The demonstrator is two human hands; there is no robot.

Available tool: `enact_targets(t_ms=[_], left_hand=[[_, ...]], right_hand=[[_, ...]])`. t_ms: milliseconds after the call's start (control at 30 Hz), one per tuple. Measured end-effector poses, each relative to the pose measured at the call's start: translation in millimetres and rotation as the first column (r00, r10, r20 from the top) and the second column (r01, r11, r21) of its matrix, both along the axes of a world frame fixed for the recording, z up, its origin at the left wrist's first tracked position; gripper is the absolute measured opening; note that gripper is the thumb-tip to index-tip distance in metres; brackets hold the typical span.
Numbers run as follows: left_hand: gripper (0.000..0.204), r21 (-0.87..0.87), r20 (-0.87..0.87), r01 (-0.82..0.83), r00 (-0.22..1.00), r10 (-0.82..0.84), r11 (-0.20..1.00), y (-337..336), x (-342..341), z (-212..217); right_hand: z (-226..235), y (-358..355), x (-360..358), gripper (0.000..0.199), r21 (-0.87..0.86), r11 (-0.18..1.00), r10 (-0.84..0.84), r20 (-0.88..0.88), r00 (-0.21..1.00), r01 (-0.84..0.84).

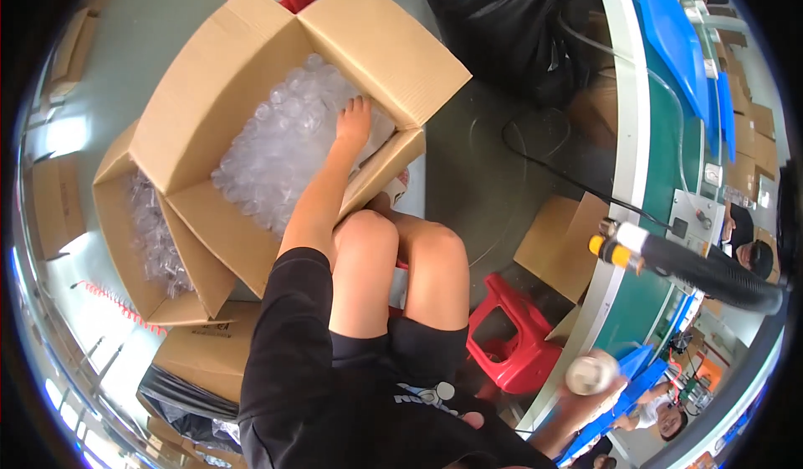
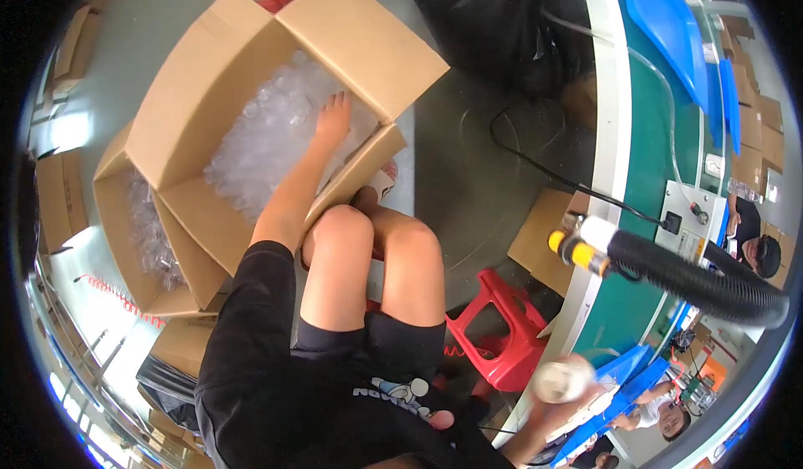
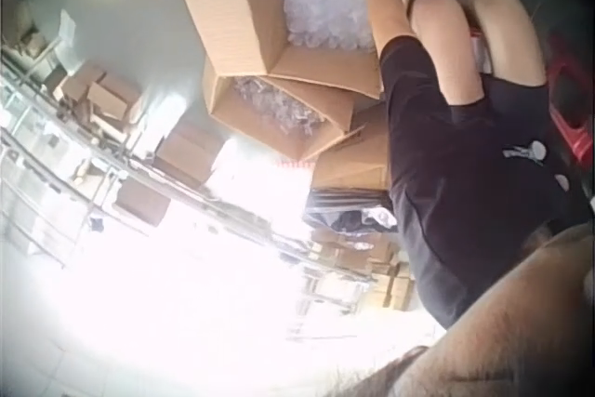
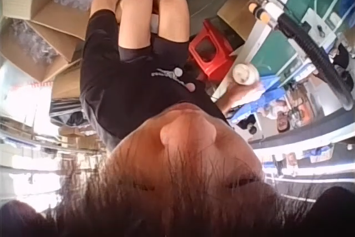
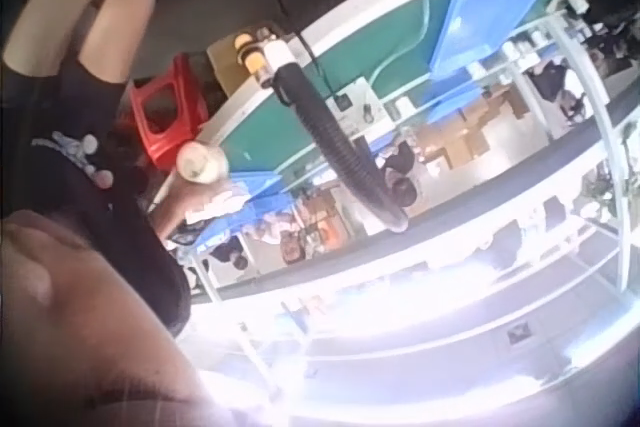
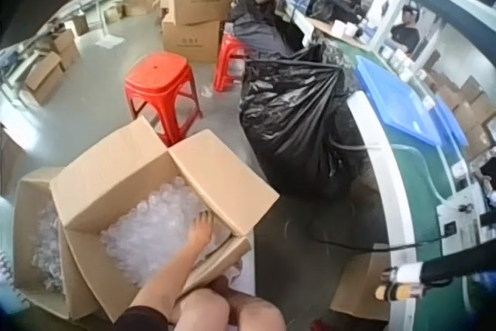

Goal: The person assembles small electronic components by fitting a white cylindrical component into a transparent plastic shell by hand.

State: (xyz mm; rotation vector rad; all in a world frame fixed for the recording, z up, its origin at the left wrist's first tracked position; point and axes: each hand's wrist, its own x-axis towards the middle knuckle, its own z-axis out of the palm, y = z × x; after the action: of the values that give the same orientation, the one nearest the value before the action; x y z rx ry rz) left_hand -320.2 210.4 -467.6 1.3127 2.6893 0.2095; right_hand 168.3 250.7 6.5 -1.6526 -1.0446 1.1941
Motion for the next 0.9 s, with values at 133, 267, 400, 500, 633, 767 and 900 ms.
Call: enact_targets(t_ms=[133, 267, 400, 500, 633, 767, 900], left_hand=[[0.023, -0.020, -0.163, 0.021, 0.986, -0.024, 1.000, 44, -12, -29], [0.063, -0.014, 0.040, -0.064, 0.997, 0.065, 0.998, 1, -31, -42], [0.072, 0.237, 0.507, -0.408, 0.826, 0.246, 0.882, -15, -12, 0], [0.067, 0.446, 0.703, -0.539, 0.705, 0.093, 0.714, -44, -21, 32], [0.059, 0.514, 0.855, -0.650, 0.439, -0.276, 0.560, -38, 7, 155], [0.058, 0.619, 0.784, -0.458, 0.405, -0.469, 0.638, -9, 66, 265], [0.063, 0.753, 0.629, -0.163, 0.464, -0.624, 0.637, 56, 144, 284]], right_hand=[[-95, 3, -153, 0.052, -0.545, 0.798, -0.234, -0.674, 0.701, -0.258], [-159, 58, -229, 0.049, -0.268, 0.818, -0.104, -0.939, 0.327, -0.509], [-163, 99, -235, 0.054, -0.303, 0.893, -0.225, -0.941, 0.253, -0.332], [-139, 93, -231, 0.056, -0.185, 0.889, -0.124, -0.978, 0.169, -0.418], [-183, 104, -197, 0.045, -0.072, 0.889, 0.053, -0.965, 0.257, -0.452], [-161, 31, -158, 0.046, -0.368, 0.835, -0.164, -0.876, 0.454, -0.409], [-193, -50, -77, 0.036, -0.395, 0.787, -0.225, -0.899, 0.376, -0.474]])
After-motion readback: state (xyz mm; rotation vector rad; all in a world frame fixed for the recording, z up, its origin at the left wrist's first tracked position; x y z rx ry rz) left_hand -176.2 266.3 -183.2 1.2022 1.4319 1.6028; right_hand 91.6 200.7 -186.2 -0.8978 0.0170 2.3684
